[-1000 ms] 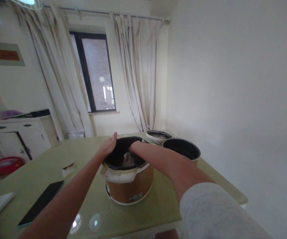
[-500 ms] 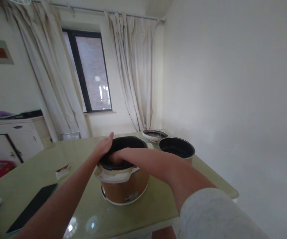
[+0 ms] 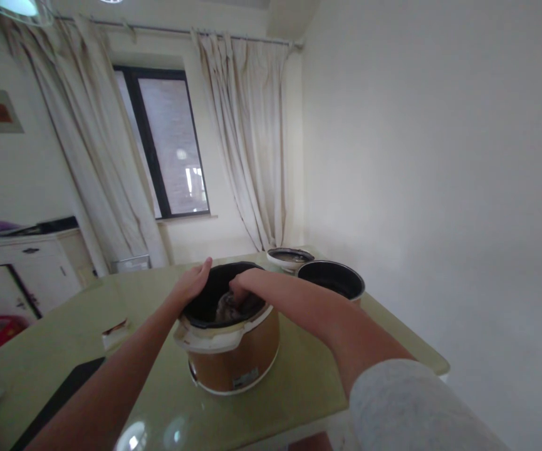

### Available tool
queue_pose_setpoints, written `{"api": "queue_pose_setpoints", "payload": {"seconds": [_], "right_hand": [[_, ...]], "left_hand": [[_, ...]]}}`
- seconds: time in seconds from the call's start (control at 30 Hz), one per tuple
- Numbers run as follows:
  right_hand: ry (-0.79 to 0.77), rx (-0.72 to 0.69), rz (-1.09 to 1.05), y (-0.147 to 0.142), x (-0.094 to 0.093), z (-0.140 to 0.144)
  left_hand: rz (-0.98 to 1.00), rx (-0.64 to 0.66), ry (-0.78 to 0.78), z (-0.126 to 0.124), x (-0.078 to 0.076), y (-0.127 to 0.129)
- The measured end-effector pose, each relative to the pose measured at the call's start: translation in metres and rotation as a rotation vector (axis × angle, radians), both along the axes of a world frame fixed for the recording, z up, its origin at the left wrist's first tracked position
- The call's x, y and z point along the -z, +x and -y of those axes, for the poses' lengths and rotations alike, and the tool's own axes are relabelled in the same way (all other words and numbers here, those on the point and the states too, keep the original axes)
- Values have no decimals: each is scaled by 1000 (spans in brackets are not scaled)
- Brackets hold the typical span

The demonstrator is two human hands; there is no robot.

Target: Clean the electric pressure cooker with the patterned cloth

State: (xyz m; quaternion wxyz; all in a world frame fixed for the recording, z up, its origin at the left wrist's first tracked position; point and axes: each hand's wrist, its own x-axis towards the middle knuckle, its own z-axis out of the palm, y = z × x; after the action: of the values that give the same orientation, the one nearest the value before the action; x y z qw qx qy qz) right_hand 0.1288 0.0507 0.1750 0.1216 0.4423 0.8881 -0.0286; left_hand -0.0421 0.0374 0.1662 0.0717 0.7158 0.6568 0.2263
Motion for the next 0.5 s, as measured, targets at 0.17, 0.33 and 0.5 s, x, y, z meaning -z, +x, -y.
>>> {"api": "queue_pose_setpoints", "payload": {"seconds": [0.17,0.33,0.5], "right_hand": [[311,-161,-658,53,-3,61],[499,-147,-862,77,38,132],[679,-105,-1025,66,77,143]], "left_hand": [[-251,128,77,2,8,4],[-449,369,231,11,7,11],[-339,710,-73,15,-4,48]]}}
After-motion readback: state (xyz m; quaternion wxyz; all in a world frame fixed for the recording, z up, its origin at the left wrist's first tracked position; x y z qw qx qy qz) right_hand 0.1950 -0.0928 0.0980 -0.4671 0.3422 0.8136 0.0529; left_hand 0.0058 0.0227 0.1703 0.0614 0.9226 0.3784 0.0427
